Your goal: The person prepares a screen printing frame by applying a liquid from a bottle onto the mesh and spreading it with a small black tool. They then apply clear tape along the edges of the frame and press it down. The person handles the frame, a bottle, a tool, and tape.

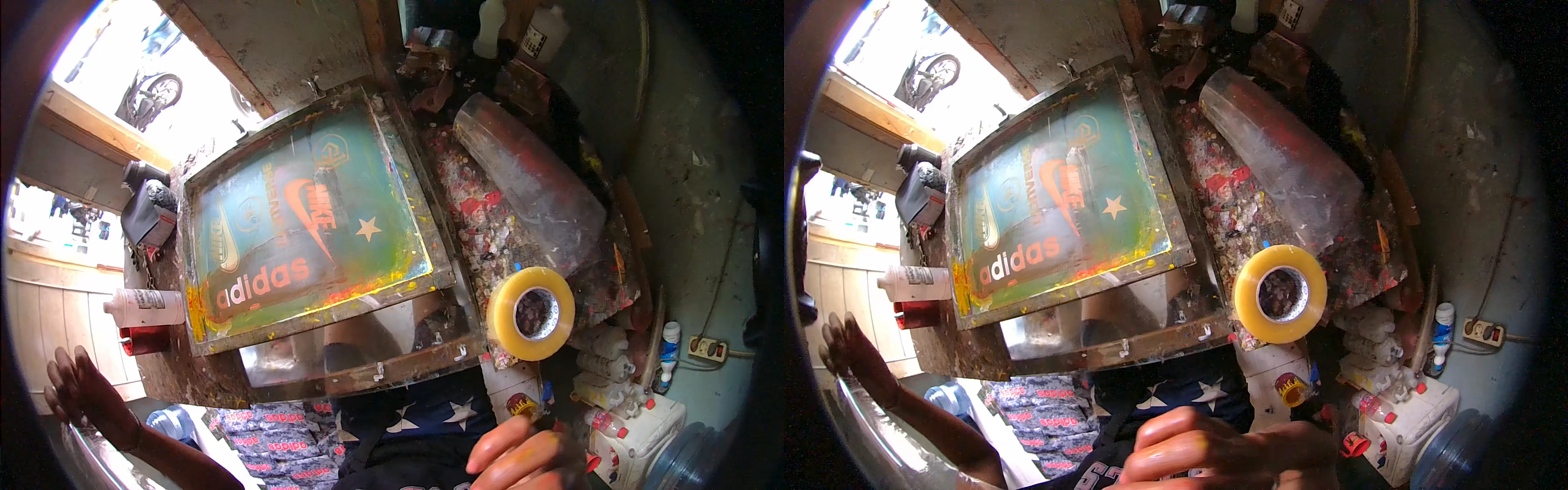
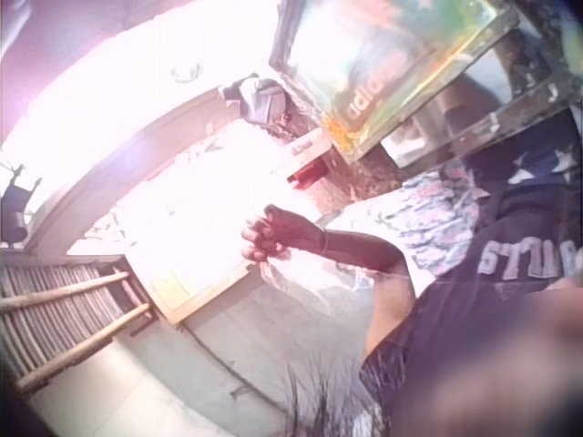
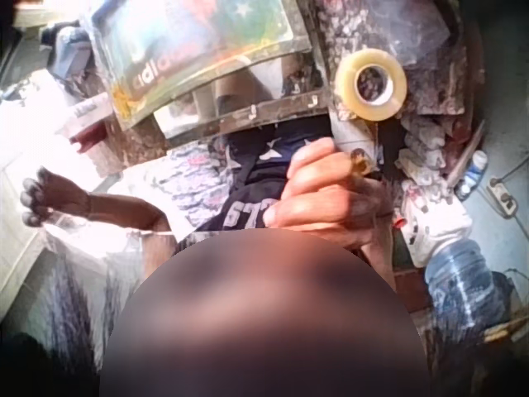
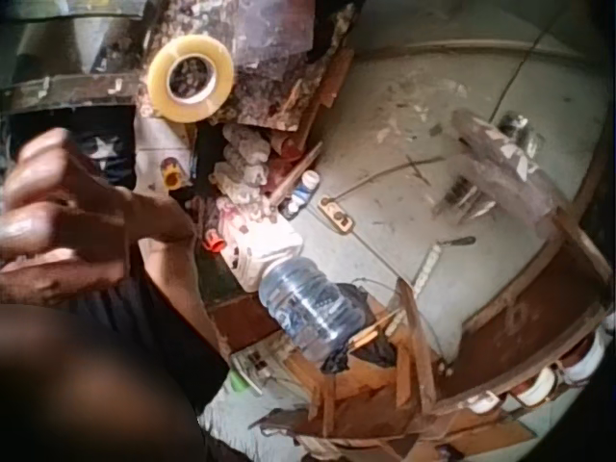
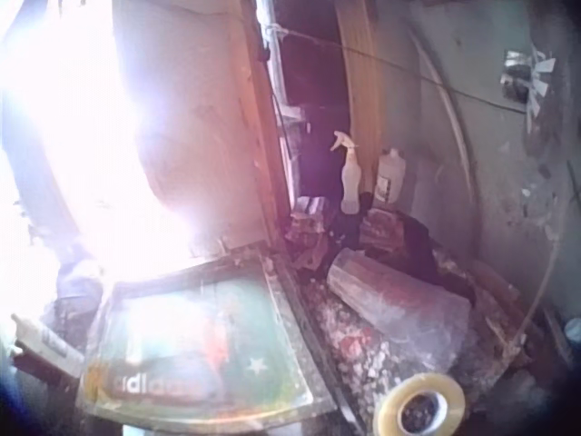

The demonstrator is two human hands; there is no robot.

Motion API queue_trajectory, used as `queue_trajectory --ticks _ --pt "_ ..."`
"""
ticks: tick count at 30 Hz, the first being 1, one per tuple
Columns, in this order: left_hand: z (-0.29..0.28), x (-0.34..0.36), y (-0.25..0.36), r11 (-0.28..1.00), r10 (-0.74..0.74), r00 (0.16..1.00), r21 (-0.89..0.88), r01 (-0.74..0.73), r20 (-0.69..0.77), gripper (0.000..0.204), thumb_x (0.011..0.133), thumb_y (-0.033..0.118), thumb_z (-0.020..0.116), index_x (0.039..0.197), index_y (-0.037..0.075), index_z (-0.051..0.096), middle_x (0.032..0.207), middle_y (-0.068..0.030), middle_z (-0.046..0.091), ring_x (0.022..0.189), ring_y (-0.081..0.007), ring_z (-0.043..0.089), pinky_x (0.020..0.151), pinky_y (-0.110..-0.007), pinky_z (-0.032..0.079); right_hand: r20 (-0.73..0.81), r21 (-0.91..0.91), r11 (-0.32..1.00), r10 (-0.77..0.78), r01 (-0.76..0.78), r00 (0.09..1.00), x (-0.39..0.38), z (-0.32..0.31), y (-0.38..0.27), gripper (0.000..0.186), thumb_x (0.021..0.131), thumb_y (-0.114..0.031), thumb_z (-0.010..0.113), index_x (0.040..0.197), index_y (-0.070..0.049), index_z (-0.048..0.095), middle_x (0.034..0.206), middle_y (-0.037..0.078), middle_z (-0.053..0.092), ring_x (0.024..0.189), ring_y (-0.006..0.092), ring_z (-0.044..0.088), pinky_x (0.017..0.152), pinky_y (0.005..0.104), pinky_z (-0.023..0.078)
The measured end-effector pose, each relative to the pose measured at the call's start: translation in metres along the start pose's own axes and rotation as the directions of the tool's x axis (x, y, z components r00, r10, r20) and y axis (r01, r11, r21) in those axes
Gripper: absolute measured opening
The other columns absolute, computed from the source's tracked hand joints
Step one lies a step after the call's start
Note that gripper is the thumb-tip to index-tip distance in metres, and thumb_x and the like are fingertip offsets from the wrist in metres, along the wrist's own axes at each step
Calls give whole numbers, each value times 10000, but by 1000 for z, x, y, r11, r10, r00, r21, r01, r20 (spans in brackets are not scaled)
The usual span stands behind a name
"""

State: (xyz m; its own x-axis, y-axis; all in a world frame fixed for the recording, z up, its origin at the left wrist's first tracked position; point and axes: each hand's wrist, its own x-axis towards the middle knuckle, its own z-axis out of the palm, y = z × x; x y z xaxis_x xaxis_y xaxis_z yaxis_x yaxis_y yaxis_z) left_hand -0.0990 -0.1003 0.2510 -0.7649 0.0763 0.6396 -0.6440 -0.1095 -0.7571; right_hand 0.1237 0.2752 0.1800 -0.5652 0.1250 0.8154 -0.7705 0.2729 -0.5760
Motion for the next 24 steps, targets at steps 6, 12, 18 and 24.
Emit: queue_trajectory --ticks 6,12,18,24 --pt "26 33 31 638 -109 821 -673 -375 -561 178 990 128 521 1164 111 554 1250 -44 543 1232 -193 472 1052 -411 384 -67 191 977 105 -90 992 -8 24 28 260 834 -177 736 1093 -151 747 961 -36 621 788 127 502 677 310 454" --pt "-33 97 163 -873 135 925 -484 -60 -356 347 960 77 602 1301 23 573 1405 -98 509 1238 -188 522 1038 -351 451 -15 529 577 740 -622 673 -61 103 87 480 920 -149 695 1378 -83 566 1013 122 611 869 177 569 806 322 493" --pt "-206 103 285 -944 282 518 -331 -1 -807 78 927 81 665 981 25 674 853 -24 677 796 -97 606 743 -284 520 436 858 -229 798 -459 417 -101 182 120 998 965 -211 657 1581 -301 -123 1081 138 601 831 151 527 807 302 452" --pt "-248 53 317 -906 417 510 -386 172 -753 247 856 92 749 1079 32 663 794 -84 686 721 -123 618 679 -296 511 503 834 -321 776 -449 381 -109 200 126 1072 944 -271 686 1560 -312 -190 1112 159 600 831 159 535 815 307 456"
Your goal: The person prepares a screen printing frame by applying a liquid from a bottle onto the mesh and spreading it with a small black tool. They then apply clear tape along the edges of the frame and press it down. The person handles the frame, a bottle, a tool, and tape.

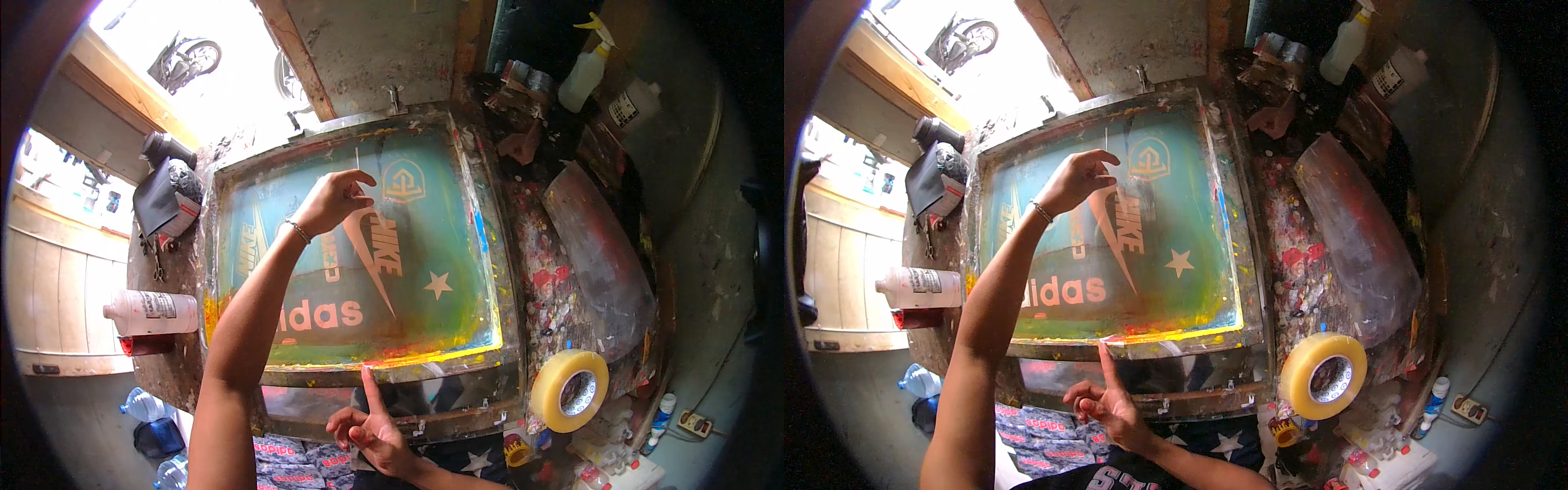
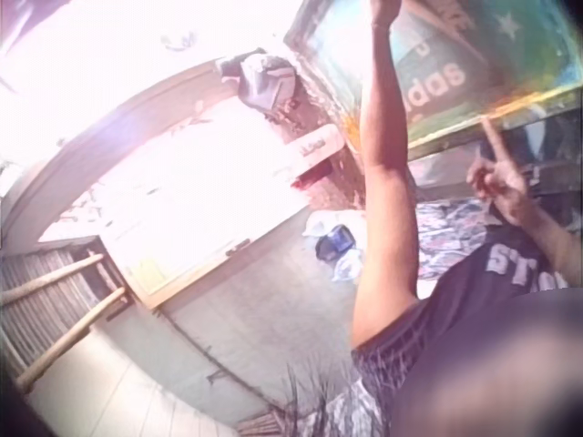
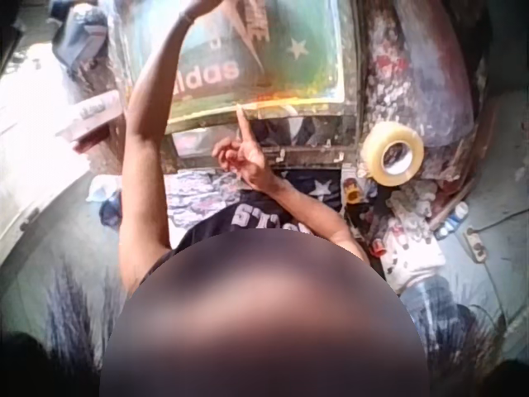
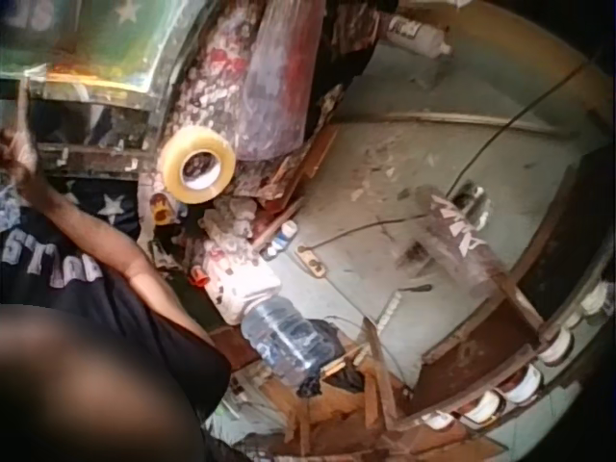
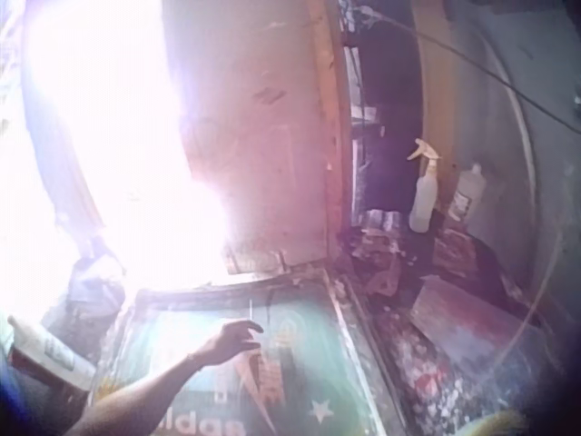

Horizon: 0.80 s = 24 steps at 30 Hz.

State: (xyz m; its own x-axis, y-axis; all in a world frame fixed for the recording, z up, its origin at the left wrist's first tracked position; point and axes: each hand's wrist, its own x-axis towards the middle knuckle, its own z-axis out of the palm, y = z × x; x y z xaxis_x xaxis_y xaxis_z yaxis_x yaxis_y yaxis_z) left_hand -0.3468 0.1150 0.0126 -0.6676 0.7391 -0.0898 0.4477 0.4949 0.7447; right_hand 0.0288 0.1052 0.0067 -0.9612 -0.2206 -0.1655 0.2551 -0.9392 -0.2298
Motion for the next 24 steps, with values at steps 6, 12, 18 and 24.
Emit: queue_trajectory --ticks 6,12,18,24 --pt "21 -3 -12 992 97 967 -61 -115 -237 313 835 89 767 1081 1 597 807 -85 680 731 -139 621 686 -295 512 -116 -82 995 -60 51 991 1 -3 -3 1063 952 -239 681 1567 -254 -186 1100 143 601 814 112 515 781 263 467" --pt "41 -6 -23 988 101 917 -71 -138 -385 340 813 52 770 1082 12 565 822 -98 678 745 -187 633 723 -320 516 -131 -119 993 -42 27 990 3 -2 -8 1053 955 -223 675 1569 -242 -179 1096 137 603 796 95 510 768 244 467" --pt "47 -9 -29 992 126 899 30 -125 -419 378 798 61 779 1104 22 559 887 -102 654 811 -231 615 786 -346 506 -144 -125 992 -55 37 988 3 0 -11 1054 954 -222 678 1570 -219 -177 1101 136 608 825 91 517 784 240 467" --pt "50 -12 -29 960 172 873 276 -45 -457 791 731 244 864 1365 55 430 1168 -142 565 1114 -286 521 966 -415 422 -169 -200 980 -29 -5 985 4 3 -15 1000 983 -170 636 1571 -191 -173 1074 120 626 858 92 534 788 237 471"
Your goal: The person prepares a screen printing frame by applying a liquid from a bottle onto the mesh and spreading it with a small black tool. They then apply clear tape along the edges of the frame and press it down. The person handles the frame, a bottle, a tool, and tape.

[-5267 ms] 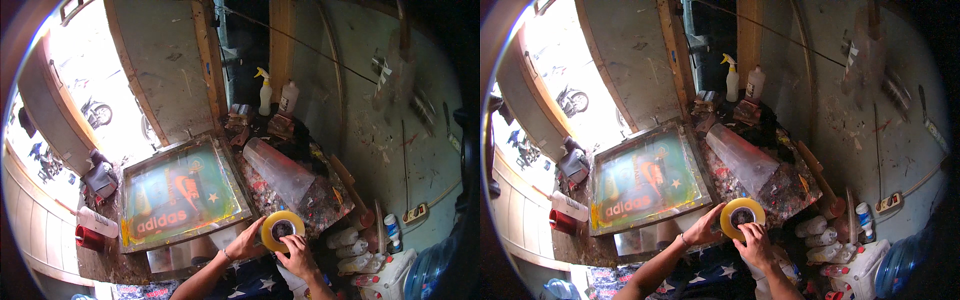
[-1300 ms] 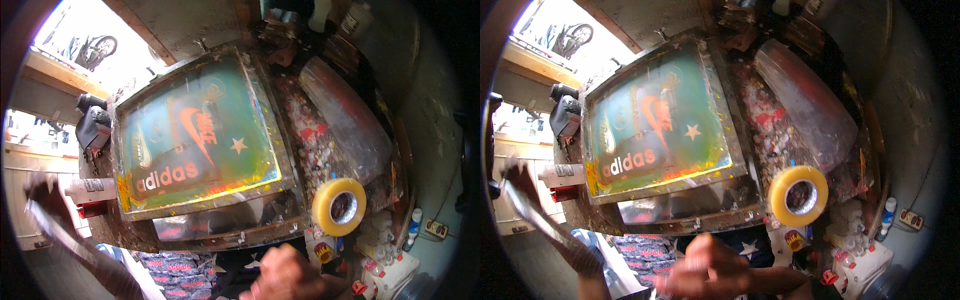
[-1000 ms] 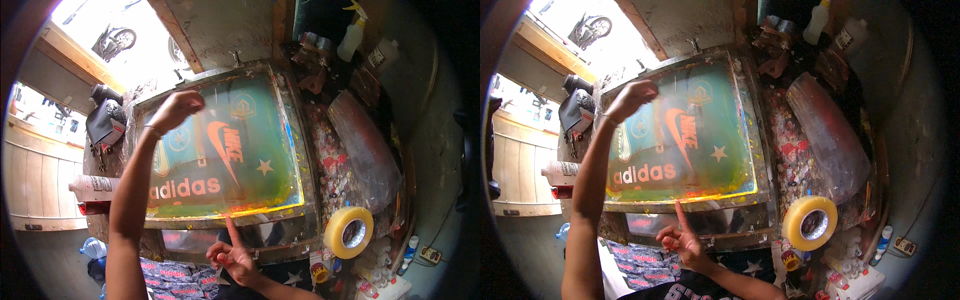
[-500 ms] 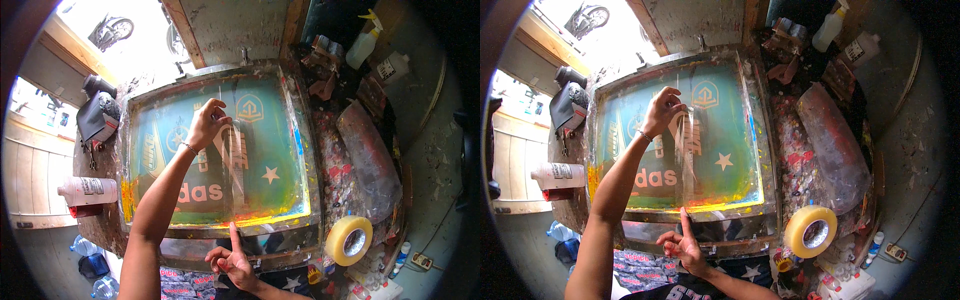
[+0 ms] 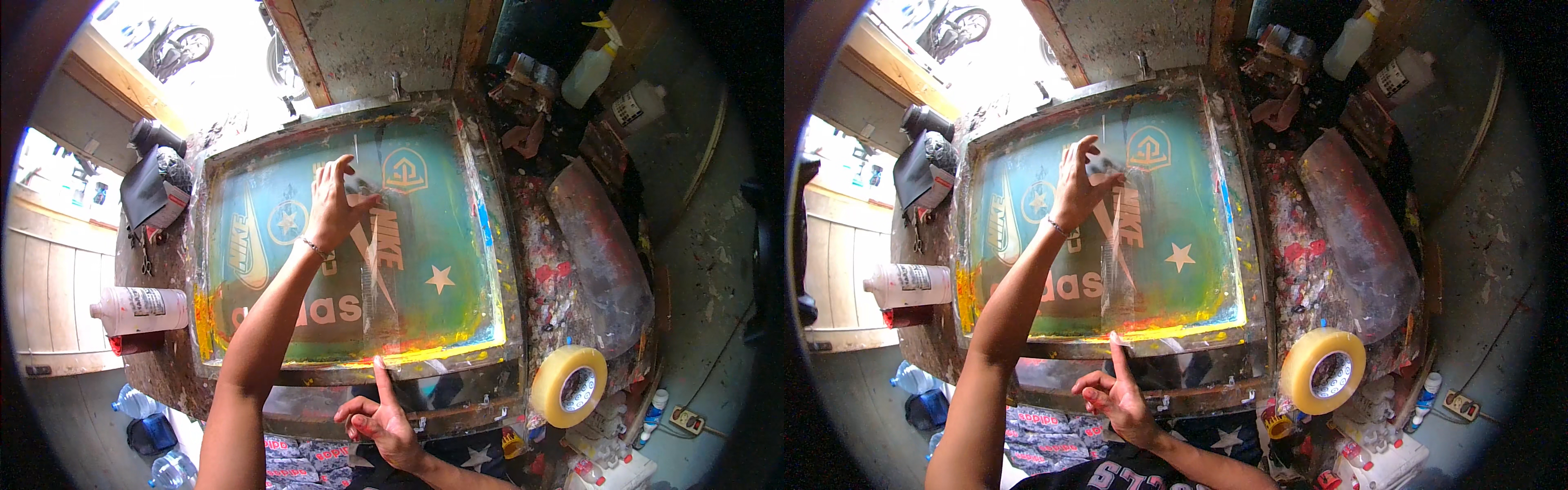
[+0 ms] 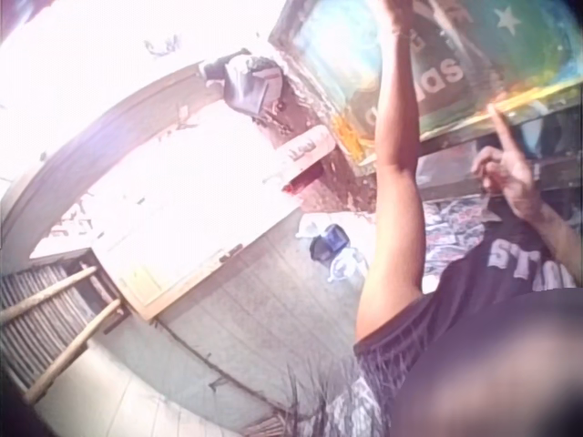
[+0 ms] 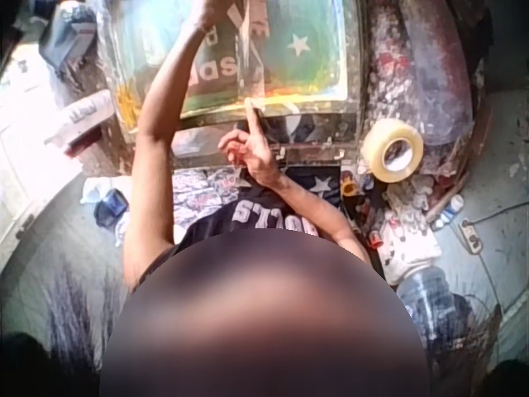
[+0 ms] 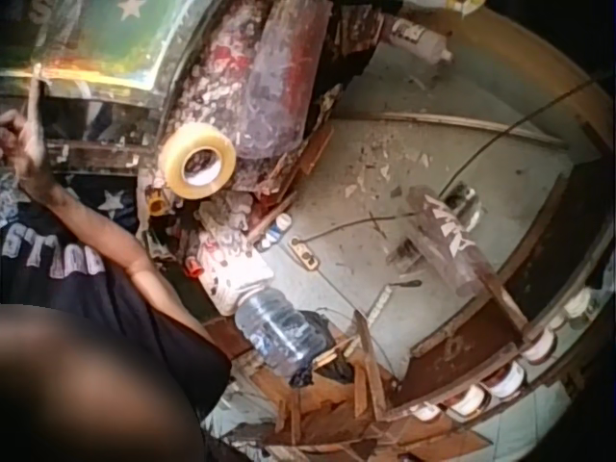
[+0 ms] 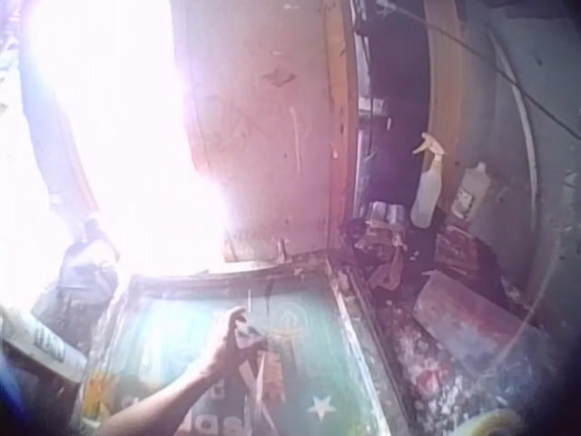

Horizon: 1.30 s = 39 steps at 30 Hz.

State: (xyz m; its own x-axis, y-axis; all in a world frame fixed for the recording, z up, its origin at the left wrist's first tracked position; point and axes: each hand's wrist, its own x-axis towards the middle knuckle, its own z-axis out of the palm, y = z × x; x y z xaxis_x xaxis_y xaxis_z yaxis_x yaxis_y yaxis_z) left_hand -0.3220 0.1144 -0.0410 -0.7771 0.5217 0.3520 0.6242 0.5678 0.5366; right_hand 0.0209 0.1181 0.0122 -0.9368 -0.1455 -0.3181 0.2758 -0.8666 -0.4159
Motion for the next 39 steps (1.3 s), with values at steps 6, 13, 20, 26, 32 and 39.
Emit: queue_trajectory --ticks 6,13,20,26,32,39 --pt "-10 -21 12 972 -46 995 233 24 88 1276 619 571 865 1535 42 151 1474 -209 294 1343 -396 293 1130 -520 214 -23 -127 990 -56 52 998 2 5 -1 973 994 -136 612 1564 -144 -177 1060 118 637 847 95 550 771 237 480" --pt "-35 -99 44 956 84 947 243 -164 309 1318 622 668 806 1525 -20 136 1510 -242 251 1416 -414 213 1153 -531 148 -35 -100 991 -98 94 995 13 7 -7 981 1001 -162 606 1540 -77 -209 1044 122 651 791 91 572 725 241 499" --pt "-50 -125 67 941 209 887 162 -297 412 1277 619 684 795 1500 -29 209 1471 -237 301 1398 -401 248 1147 -544 157 -4 -400 915 60 -57 998 2 45 -3 817 1016 -221 578 1549 52 23 928 69 703 740 85 618 707 248 535" --pt "-56 -126 72 894 390 731 -38 -447 560 913 800 598 700 1406 -11 393 1390 -206 419 1341 -376 363 1129 -504 245 186 -594 802 211 -61 960 -14 56 6 594 983 -100 598 1508 1 338 968 79 711 791 91 625 798 269 539" --pt "-37 -79 52 897 431 794 -107 -429 429 601 909 406 632 1301 -29 498 1288 -223 485 1218 -396 470 1077 -480 358 22 -633 774 39 -16 999 -22 17 -27 470 974 -78 608 1410 5 452 970 71 701 920 101 646 859 274 529" --pt "-22 -20 26 931 233 859 150 -332 455 634 945 399 591 1402 -14 442 1467 -215 412 1347 -380 403 1134 -441 345 -141 -692 721 -182 35 973 -75 -8 -83 422 954 -109 635 1338 19 513 934 63 718 886 105 673 818 275 540"
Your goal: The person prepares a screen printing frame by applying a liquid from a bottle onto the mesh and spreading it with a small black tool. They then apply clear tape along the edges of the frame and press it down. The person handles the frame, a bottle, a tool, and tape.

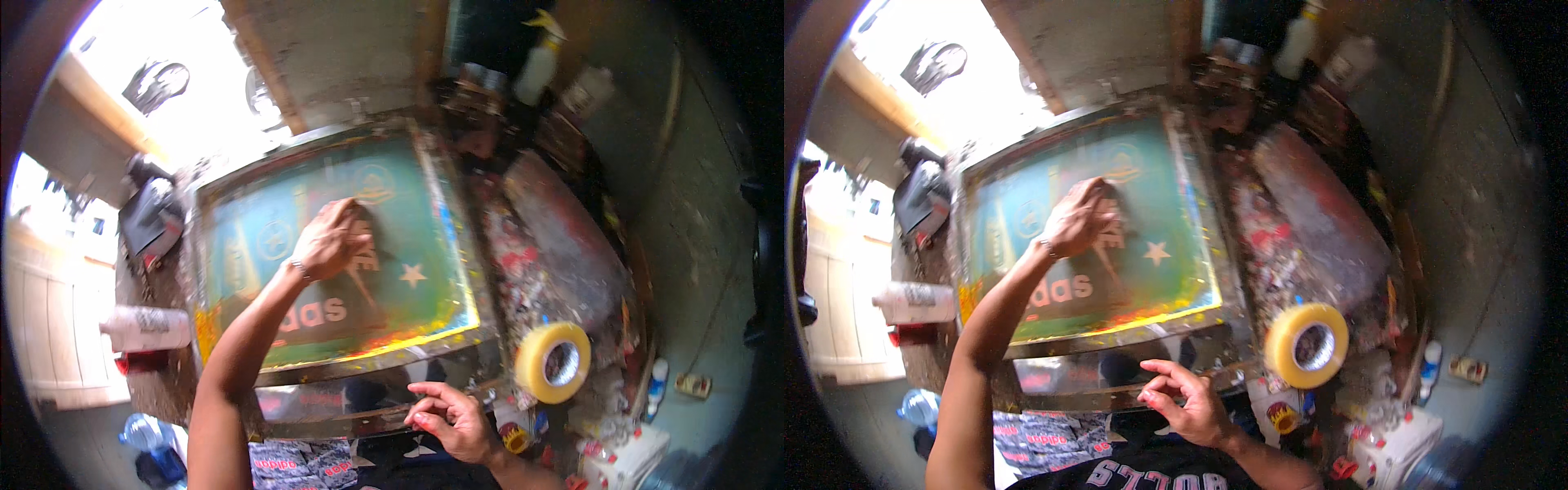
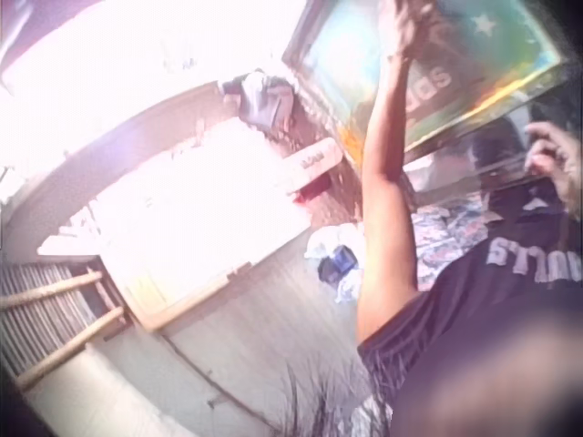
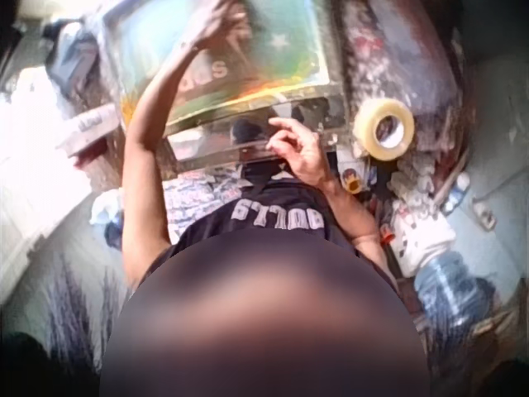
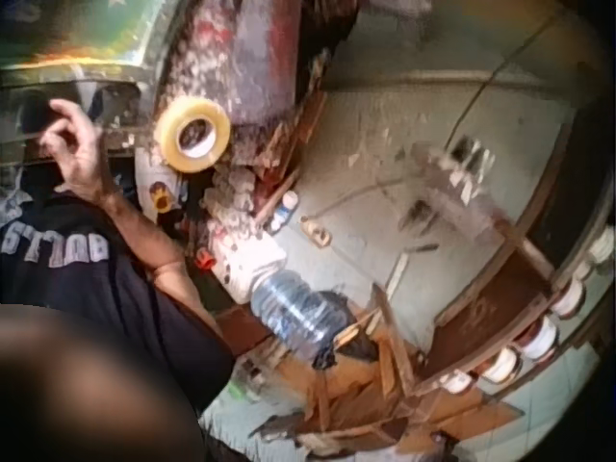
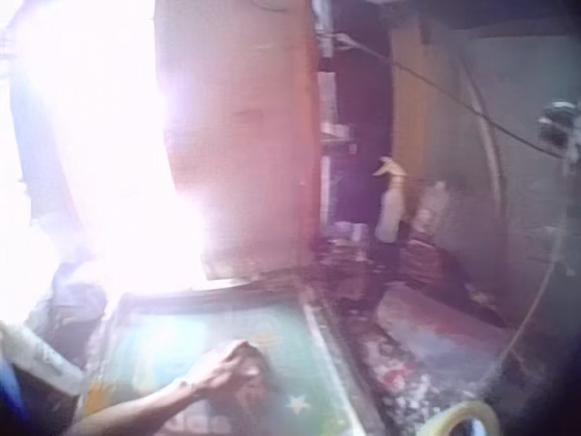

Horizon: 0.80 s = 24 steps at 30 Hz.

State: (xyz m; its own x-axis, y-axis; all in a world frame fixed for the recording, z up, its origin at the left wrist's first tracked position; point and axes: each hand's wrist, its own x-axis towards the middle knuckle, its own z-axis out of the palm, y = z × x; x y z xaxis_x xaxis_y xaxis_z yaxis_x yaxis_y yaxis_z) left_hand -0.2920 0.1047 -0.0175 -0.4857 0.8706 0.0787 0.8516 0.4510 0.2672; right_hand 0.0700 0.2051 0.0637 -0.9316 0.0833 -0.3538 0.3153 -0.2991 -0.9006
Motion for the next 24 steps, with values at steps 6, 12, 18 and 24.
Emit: queue_trajectory --ticks 6,12,18,24 --pt "-32 -9 75 996 -85 993 -2 85 -76 564 978 234 545 1458 -26 405 1540 -214 368 1451 -358 313 1207 -462 222 -310 -379 919 -235 107 921 -78 -58 -3 338 938 -128 661 1242 5 597 900 74 711 813 130 687 729 291 552" --pt "12 -63 270 625 355 935 -746 -231 8 739 753 74 771 1415 18 448 1443 -200 494 1335 -364 481 1116 -427 392 -424 -856 499 -519 -139 742 -114 -107 7 369 839 -123 721 1167 7 613 993 158 672 928 331 651 807 425 529" --pt "58 -66 299 654 255 963 -749 -109 83 988 716 182 847 1510 8 284 1521 -225 379 1404 -372 392 1137 -431 369 -288 -922 382 -575 -59 766 -123 -134 19 483 804 -148 753 1228 13 585 1139 163 609 1059 336 572 923 436 479" --pt "70 -92 308 728 129 990 -671 -137 -62 830 708 178 858 1404 -4 445 1293 -170 613 1234 -346 580 1057 -399 447 -187 -972 224 -559 -70 808 -117 -147 20 627 775 -227 795 1302 -6 536 1223 136 577 1185 307 509 1003 456 410"
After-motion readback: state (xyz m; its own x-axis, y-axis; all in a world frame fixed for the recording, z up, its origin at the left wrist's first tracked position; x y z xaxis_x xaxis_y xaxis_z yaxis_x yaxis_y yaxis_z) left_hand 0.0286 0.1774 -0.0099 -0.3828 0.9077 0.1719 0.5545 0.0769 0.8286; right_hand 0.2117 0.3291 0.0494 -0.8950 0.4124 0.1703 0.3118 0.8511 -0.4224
